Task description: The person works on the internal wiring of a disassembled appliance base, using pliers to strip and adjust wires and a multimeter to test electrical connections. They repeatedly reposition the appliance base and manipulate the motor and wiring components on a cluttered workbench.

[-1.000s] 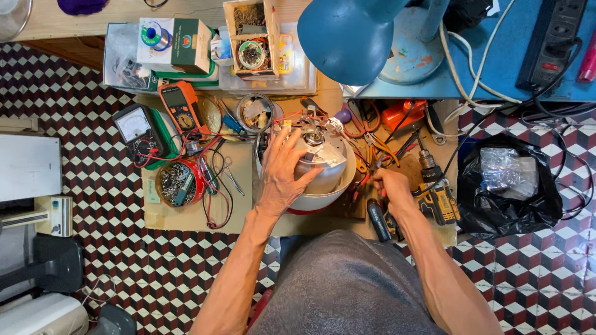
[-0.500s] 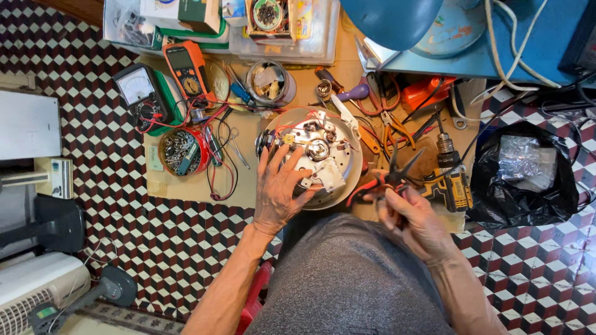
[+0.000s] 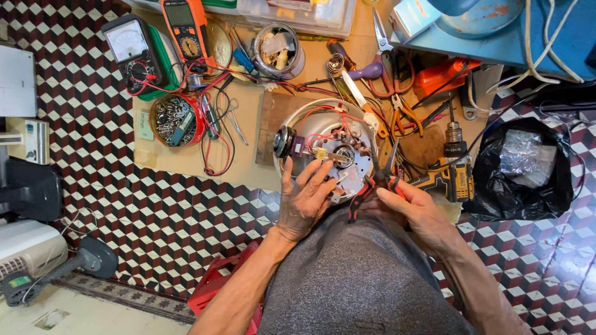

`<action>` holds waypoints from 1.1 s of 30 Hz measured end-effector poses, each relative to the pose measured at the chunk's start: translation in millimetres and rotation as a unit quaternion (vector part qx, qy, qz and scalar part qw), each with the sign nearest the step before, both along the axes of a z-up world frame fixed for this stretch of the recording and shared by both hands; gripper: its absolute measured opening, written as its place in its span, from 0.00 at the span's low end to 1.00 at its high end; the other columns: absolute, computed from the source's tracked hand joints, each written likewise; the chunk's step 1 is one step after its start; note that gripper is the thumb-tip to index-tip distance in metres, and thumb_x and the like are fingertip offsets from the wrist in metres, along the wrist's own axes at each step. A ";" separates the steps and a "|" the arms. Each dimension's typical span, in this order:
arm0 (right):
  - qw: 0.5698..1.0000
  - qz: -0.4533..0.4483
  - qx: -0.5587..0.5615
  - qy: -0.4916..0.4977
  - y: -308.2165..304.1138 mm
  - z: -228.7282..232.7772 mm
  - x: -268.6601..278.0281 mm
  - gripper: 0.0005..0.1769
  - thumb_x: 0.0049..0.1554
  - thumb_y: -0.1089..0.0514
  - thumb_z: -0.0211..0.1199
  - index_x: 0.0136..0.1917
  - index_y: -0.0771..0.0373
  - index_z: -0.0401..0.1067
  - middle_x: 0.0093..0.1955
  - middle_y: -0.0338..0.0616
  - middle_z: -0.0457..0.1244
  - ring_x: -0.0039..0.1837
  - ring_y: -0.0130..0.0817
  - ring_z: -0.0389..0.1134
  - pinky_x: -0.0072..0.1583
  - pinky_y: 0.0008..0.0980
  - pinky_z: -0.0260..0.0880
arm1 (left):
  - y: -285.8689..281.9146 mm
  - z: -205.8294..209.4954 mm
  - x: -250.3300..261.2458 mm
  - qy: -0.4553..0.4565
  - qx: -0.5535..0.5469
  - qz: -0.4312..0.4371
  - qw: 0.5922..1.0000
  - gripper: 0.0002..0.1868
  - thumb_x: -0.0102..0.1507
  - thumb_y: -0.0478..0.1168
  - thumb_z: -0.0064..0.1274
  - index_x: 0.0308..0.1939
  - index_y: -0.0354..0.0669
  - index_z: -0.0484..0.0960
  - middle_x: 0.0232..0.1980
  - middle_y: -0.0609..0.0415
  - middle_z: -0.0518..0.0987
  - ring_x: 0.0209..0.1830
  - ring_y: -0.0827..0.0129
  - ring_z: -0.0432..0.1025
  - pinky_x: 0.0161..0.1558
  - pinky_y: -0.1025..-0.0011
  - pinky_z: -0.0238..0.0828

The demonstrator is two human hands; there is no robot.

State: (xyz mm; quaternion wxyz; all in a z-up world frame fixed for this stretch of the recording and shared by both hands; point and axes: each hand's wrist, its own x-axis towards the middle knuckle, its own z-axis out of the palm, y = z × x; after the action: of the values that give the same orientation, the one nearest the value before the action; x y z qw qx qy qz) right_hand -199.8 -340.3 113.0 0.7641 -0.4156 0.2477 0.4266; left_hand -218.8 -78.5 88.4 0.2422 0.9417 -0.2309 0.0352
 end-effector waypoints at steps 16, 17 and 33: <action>0.963 -0.191 0.171 -0.082 -3.8 14.5 -17.2 0.32 0.55 0.63 0.61 0.72 0.66 0.60 0.73 0.55 0.61 0.81 0.53 0.55 0.77 0.58 0.48 | -11.0 2.1 -8.8 -0.035 -0.008 0.018 0.999 0.21 0.57 0.39 0.66 0.53 0.43 0.80 0.74 0.49 0.69 0.79 0.58 0.58 0.81 0.45 0.40; 0.958 -0.203 0.187 -0.081 -3.9 14.0 -20.5 0.33 0.55 0.63 0.62 0.73 0.65 0.61 0.72 0.54 0.61 0.81 0.53 0.56 0.77 0.57 0.48 | -12.4 1.6 -10.3 -0.041 -0.005 0.021 0.999 0.21 0.57 0.38 0.66 0.52 0.44 0.80 0.74 0.50 0.69 0.79 0.58 0.57 0.81 0.45 0.40; 0.922 -0.256 0.124 -0.263 -15.9 46.3 -39.0 0.41 0.57 0.71 0.53 0.82 0.57 0.54 0.86 0.43 0.50 0.88 0.40 0.48 0.86 0.54 0.42 | -20.6 -3.5 -25.5 -0.080 -0.003 0.034 0.996 0.20 0.59 0.37 0.61 0.54 0.42 0.78 0.77 0.45 0.65 0.83 0.54 0.50 0.82 0.48 0.36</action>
State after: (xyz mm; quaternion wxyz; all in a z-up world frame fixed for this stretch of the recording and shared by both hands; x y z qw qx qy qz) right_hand -238.9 -356.2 159.2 0.9303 -0.3372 0.0814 0.1195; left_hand -244.2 -99.1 84.9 0.2240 0.9426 -0.2170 0.1196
